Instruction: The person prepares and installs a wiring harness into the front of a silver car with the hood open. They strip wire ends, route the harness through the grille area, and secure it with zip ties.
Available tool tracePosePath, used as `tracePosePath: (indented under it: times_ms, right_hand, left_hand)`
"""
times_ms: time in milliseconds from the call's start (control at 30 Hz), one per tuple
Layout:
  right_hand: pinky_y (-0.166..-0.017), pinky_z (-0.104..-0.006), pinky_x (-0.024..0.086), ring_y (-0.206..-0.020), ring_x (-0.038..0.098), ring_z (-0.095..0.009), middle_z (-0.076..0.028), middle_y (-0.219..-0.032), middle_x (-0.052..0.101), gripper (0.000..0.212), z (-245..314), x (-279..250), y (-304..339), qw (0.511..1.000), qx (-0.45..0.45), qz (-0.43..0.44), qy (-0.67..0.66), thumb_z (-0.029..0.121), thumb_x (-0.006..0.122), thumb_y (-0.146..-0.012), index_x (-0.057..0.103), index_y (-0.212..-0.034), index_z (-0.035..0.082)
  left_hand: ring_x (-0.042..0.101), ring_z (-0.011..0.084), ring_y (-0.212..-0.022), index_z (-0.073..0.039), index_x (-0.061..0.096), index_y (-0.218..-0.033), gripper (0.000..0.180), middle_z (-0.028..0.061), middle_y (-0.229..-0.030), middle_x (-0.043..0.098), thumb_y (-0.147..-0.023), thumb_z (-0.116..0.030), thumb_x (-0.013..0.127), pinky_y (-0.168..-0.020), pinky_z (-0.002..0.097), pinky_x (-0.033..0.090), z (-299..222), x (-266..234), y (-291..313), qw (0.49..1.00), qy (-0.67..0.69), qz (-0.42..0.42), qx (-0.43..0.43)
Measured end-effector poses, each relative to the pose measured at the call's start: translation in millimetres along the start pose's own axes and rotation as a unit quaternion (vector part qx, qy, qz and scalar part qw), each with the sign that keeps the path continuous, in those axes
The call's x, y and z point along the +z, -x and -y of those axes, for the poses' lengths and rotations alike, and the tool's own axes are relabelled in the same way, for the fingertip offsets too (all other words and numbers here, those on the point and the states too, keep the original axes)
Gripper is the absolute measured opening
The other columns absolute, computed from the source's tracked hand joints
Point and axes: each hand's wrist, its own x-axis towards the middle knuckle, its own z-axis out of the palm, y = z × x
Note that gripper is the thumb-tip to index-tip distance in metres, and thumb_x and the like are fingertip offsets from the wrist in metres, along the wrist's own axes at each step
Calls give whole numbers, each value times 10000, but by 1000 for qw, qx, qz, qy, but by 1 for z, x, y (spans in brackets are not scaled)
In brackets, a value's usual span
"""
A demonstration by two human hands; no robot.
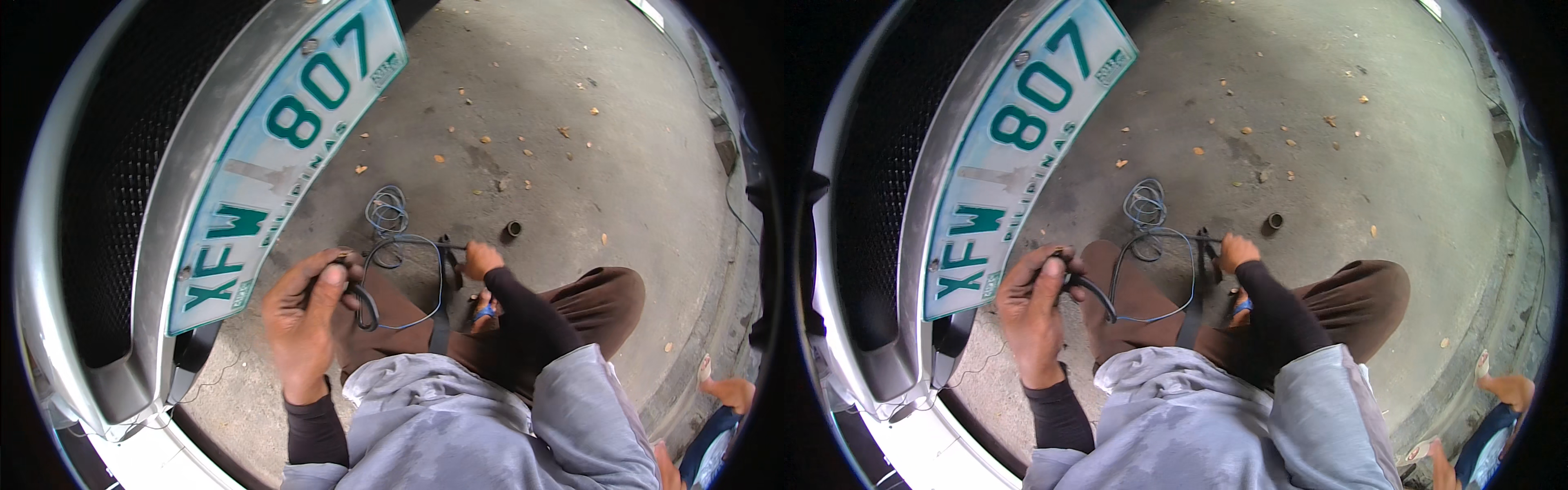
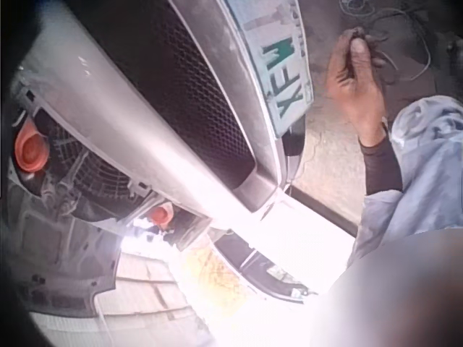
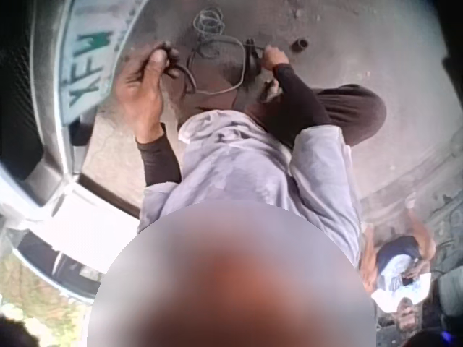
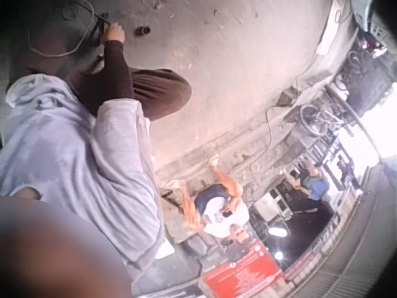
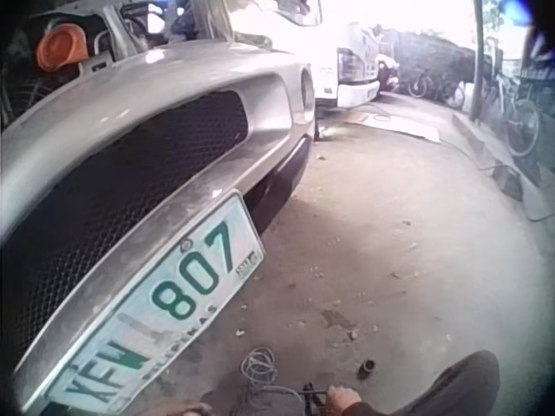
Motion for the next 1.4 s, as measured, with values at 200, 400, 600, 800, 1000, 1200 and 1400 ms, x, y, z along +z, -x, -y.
tracePosePath:
  times_ms: [200,400,600,800,1000,1200,1400]
  right_hand:
    - [-888,-543,614,-1146,688,-479,-242,-1270,608,413,72,42,6,987,107,-75,-98,130,696,-936,461,-1269,61]
    - [-1038,-548,546,-1242,635,-511,-280,-1383,573,588,39,9,-4,979,170,9,-112,257,749,-870,509,-1357,32]
    - [-964,-508,581,-1109,715,-462,-334,-1144,717,378,-68,-129,-1,998,62,-8,-7,260,663,-848,777,-1037,-48]
    - [-925,-472,547,-1067,681,-408,-273,-1145,696,504,-175,-288,116,941,2,-319,-113,187,794,-896,616,-1296,-64]
    - [-767,-439,505,-824,655,-310,-204,-888,645,302,-267,-315,160,840,111,-528,-58,183,743,-1005,588,-1085,-63]
    - [-437,-335,403,-503,508,-139,-1,-637,496,271,-383,-198,169,815,294,-388,-314,149,772,-903,521,-889,47]
    - [-617,-266,457,-702,565,-95,14,-803,566,279,-172,-254,216,748,-55,-448,-486,301,649,-1085,594,-979,49]
  left_hand:
    - [758,222,-847,38,693,-1189,189,135,-976,740,-1041,-81,685,-572,273,598,-16,13,-2,998,44,21,27]
    - [776,262,-878,57,689,-1176,199,151,-980,738,-1018,-61,714,-603,299,639,-32,10,-7,993,54,34,98]
    - [784,293,-865,37,701,-1148,184,167,-980,737,-1002,-69,733,-591,329,662,-63,10,-6,976,114,49,180]
    - [784,255,-860,33,740,-1130,174,160,-1010,758,-1015,-96,718,-617,293,632,-91,-9,-7,944,207,57,250]
    - [758,238,-772,33,722,-1097,191,163,-953,747,-1004,-133,738,-559,284,582,-111,-12,4,920,247,64,298]
    - [705,235,-714,53,677,-1052,220,163,-907,714,-997,-149,745,-591,329,593,-127,-40,13,888,311,0,339]
    - [729,224,-777,39,732,-1108,170,160,-953,749,-996,-88,741,-697,333,590,-130,-12,19,912,233,60,331]
